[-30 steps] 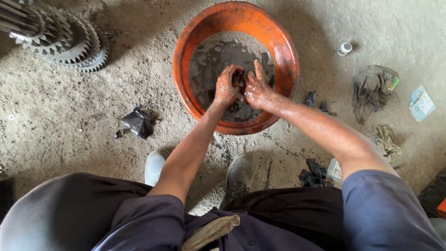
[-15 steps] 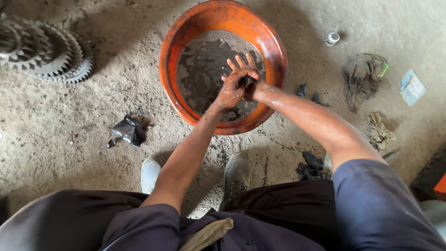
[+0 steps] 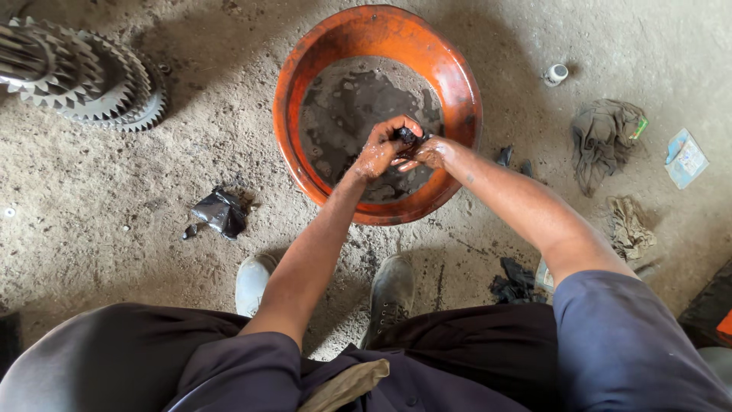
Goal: The person squats and washes their hands in an orange basin filled with dark liquid, rubbing the hands together and wringing out a dark cloth repeatedly. The person then lifts the basin and moves it to the side.
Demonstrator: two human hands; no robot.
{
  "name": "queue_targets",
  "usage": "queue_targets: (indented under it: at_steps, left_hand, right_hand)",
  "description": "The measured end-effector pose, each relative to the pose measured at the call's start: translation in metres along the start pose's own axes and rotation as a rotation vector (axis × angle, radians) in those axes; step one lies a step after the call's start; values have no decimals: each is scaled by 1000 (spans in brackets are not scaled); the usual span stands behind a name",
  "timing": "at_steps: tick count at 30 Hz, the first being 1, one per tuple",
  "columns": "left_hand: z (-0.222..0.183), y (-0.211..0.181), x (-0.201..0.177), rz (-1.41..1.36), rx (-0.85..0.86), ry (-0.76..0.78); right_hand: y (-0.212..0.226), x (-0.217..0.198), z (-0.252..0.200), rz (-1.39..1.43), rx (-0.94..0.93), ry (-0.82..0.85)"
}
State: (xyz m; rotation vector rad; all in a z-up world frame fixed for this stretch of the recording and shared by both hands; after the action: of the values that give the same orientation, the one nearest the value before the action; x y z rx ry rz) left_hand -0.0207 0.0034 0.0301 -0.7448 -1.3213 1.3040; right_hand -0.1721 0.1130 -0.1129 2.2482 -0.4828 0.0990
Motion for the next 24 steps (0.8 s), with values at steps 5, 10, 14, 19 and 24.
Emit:
queue_targets:
  at_steps: [5, 10, 14, 19, 24]
  left_hand:
    - [-2, 34, -31, 151, 17, -221]
    - [-3, 94, -83, 362, -283, -665]
    - [-5, 128, -117, 879, -586, -465]
    - [-10, 138, -113, 1479, -462, -531]
    - [-17, 168, -69, 1684, -287, -335]
  right_hand:
    - [29, 23, -25, 383, 19, 0]
    - [42, 33, -32, 153, 134, -240]
    - [38, 20, -17, -186, 61, -521]
    - [17, 29, 14, -367, -83, -493]
    - [31, 37, 36, -471, -132, -493]
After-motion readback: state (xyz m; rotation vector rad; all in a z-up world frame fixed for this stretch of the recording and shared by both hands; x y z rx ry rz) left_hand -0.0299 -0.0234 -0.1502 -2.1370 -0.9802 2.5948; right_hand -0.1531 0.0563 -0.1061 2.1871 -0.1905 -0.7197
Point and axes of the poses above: each hand's wrist, its own z-axis towards the middle knuckle, its own x-axis out of the palm, y = z × x, the point moved 5 cm from there along z, towards the middle knuckle, and after that the axes turned 11 degrees about z, right-handed, at the moved point
